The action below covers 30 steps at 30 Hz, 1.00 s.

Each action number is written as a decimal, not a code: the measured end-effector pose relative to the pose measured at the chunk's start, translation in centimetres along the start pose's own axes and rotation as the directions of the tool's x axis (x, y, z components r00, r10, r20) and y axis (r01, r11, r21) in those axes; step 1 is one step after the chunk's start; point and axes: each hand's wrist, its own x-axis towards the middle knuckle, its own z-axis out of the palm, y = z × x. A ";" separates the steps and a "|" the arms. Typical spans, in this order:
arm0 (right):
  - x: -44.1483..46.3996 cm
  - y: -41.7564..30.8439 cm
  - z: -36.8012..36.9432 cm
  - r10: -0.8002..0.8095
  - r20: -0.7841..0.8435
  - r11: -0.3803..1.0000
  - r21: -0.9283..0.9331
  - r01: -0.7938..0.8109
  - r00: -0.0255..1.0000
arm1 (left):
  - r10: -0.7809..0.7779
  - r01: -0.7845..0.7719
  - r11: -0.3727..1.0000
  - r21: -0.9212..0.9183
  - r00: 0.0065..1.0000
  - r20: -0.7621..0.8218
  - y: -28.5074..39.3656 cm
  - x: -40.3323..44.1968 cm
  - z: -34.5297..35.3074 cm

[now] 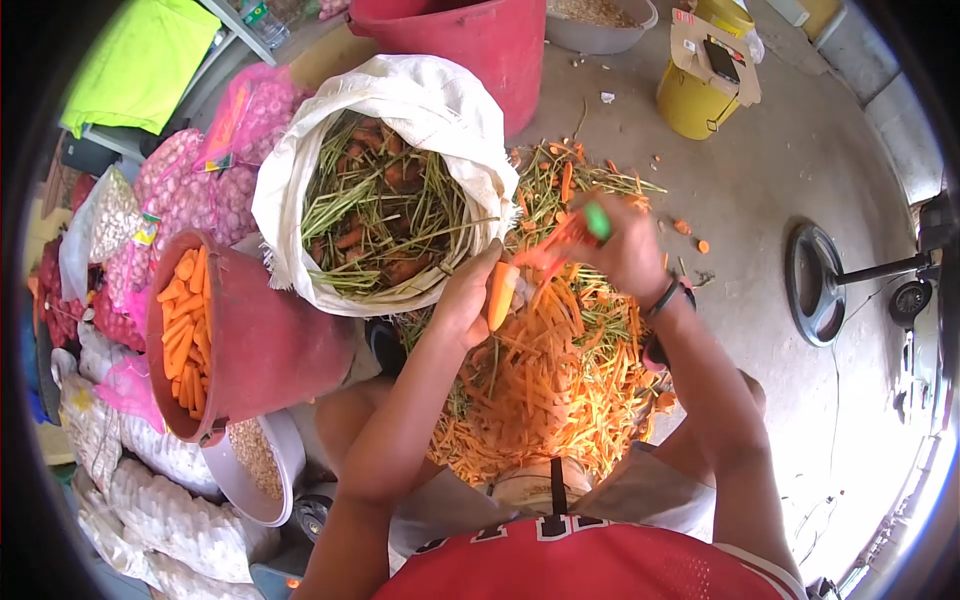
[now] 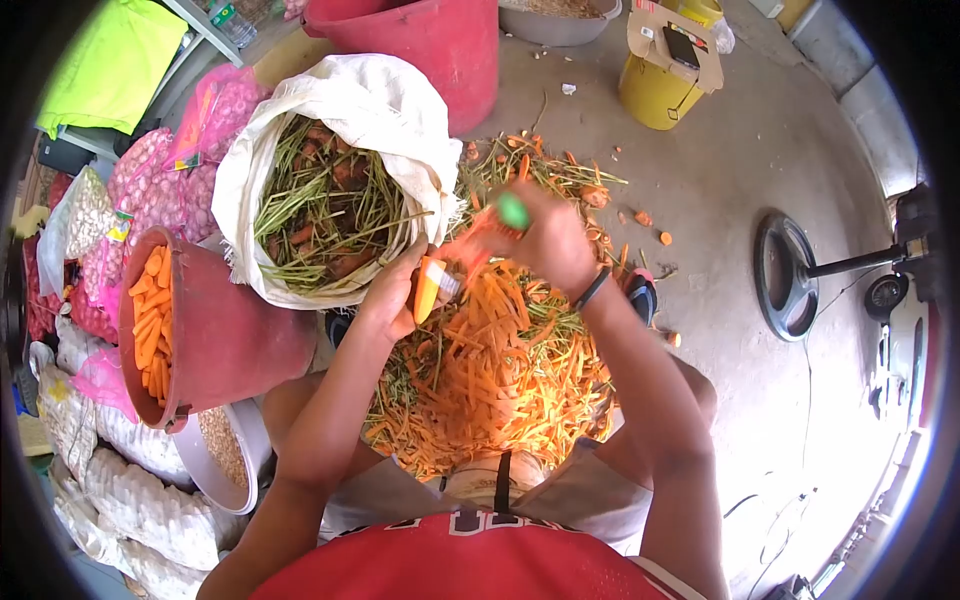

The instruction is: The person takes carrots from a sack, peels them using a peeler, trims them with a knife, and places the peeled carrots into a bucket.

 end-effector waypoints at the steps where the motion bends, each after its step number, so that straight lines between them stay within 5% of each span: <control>1: -0.5 -1.6 1.0 -0.144 0.027 0.988 0.052 0.143 0.989 | -0.014 0.016 0.999 0.030 0.998 -0.064 -0.2 0.0 -0.2; 4: -1.0 -1.2 1.5 -0.164 0.062 0.984 -0.058 0.167 0.985 | -0.038 0.035 0.987 0.159 0.999 0.017 -0.5 0.1 -0.7; 9: 0.7 3.8 -1.9 0.240 -0.112 0.954 -0.158 -0.256 0.964 | -0.028 0.042 0.975 0.217 0.997 -0.066 -0.7 0.0 -0.1; 10: 0.7 3.8 -2.0 0.303 -0.102 0.938 -0.142 -0.316 0.947 | 0.068 -0.059 0.872 0.486 0.998 -0.002 -1.1 0.4 -0.3; 12: 0.5 3.7 -1.9 0.294 -0.063 0.939 -0.166 -0.300 0.954 | 0.187 -0.249 0.449 0.858 0.965 0.182 -1.9 0.9 -0.6; 13: 0.4 3.9 -1.9 0.335 -0.034 0.930 -0.148 -0.336 0.942 | 0.120 -0.160 0.268 0.950 0.984 0.132 -1.4 0.8 -0.3; 15: 0.1 4.0 -2.0 0.413 0.008 0.905 -0.111 -0.410 0.911 | 0.146 -0.136 0.733 0.666 0.988 0.041 -0.2 0.9 -0.1; 17: 0.0 3.7 -2.5 0.483 0.019 0.875 -0.066 -0.480 0.876 | 0.191 -0.183 0.942 0.281 0.982 -0.001 1.9 0.2 0.4; 18: -0.2 3.6 -2.6 0.492 0.020 0.871 -0.031 -0.491 0.871 | 0.235 -0.237 0.954 0.182 0.971 0.035 2.4 0.3 0.0; 23: -1.3 5.1 -2.0 0.540 0.089 0.831 0.100 -0.547 0.837 | -0.008 -0.025 0.982 0.186 0.985 0.174 0.7 0.2 -2.2; 30: -3.8 5.1 1.3 0.610 0.366 0.688 0.195 -0.699 0.703 | 0.228 -0.235 0.972 0.013 0.955 0.188 -0.8 0.9 -1.2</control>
